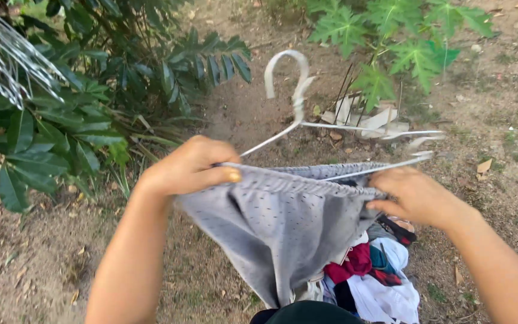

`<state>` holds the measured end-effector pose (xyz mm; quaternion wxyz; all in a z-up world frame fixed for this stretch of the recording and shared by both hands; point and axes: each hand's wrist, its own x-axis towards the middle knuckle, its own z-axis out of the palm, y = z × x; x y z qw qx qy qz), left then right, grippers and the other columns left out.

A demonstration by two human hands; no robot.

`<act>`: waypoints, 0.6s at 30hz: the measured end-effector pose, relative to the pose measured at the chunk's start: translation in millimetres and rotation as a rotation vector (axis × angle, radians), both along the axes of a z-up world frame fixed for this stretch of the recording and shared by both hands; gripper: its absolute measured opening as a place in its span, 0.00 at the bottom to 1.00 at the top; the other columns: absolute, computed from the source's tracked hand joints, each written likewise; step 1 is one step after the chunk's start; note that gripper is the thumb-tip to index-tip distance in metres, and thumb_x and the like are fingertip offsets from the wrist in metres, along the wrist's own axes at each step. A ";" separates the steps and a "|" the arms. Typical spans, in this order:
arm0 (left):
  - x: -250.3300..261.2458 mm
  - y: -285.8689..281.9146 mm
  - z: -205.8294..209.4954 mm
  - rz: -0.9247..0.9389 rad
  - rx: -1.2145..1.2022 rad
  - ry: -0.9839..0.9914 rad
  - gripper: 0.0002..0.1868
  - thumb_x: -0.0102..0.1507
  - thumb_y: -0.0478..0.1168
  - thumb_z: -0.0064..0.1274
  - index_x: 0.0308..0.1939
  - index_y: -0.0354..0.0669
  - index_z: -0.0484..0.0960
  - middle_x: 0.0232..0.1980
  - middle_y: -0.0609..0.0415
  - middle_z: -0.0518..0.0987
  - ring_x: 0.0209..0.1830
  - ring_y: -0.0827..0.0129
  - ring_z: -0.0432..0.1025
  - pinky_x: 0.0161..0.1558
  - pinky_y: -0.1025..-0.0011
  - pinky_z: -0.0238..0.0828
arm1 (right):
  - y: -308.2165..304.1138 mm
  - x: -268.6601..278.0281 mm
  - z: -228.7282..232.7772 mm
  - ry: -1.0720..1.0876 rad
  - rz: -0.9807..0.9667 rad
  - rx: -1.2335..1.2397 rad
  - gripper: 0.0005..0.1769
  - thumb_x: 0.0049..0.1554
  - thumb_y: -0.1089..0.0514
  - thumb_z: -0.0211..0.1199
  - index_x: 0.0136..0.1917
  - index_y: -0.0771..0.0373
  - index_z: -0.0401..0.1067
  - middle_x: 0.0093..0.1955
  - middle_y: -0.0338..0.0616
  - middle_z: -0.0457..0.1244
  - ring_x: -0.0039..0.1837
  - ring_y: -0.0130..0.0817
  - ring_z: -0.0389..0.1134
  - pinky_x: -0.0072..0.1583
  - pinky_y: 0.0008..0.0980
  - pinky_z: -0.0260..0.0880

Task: Hanging laundry onto wire hangers and placing them on a clothesline in an outdoor backyard setting.

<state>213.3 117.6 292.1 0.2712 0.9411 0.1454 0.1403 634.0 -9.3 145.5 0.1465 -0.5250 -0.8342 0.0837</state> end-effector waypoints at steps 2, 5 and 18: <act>-35.1 -10.2 -1.1 0.106 -0.023 0.048 0.14 0.64 0.47 0.58 0.35 0.39 0.83 0.30 0.51 0.81 0.29 0.65 0.77 0.33 0.66 0.72 | 10.1 -3.1 13.1 0.070 0.061 0.080 0.21 0.49 0.42 0.68 0.46 0.60 0.75 0.51 0.47 0.71 0.57 0.50 0.71 0.58 0.46 0.70; -77.1 -27.7 -3.9 0.224 -0.062 0.078 0.14 0.61 0.47 0.59 0.35 0.39 0.84 0.28 0.52 0.81 0.26 0.66 0.77 0.31 0.66 0.72 | 27.5 -17.7 25.6 0.122 0.144 0.186 0.19 0.47 0.45 0.70 0.44 0.61 0.76 0.49 0.47 0.70 0.54 0.50 0.71 0.55 0.45 0.71; -335.7 -19.4 -41.7 0.293 -0.230 0.376 0.22 0.62 0.55 0.56 0.24 0.41 0.77 0.20 0.54 0.70 0.21 0.65 0.67 0.26 0.64 0.64 | 141.0 -217.1 94.4 0.255 0.432 0.243 0.16 0.53 0.52 0.73 0.44 0.66 0.74 0.46 0.49 0.68 0.52 0.47 0.71 0.52 0.41 0.72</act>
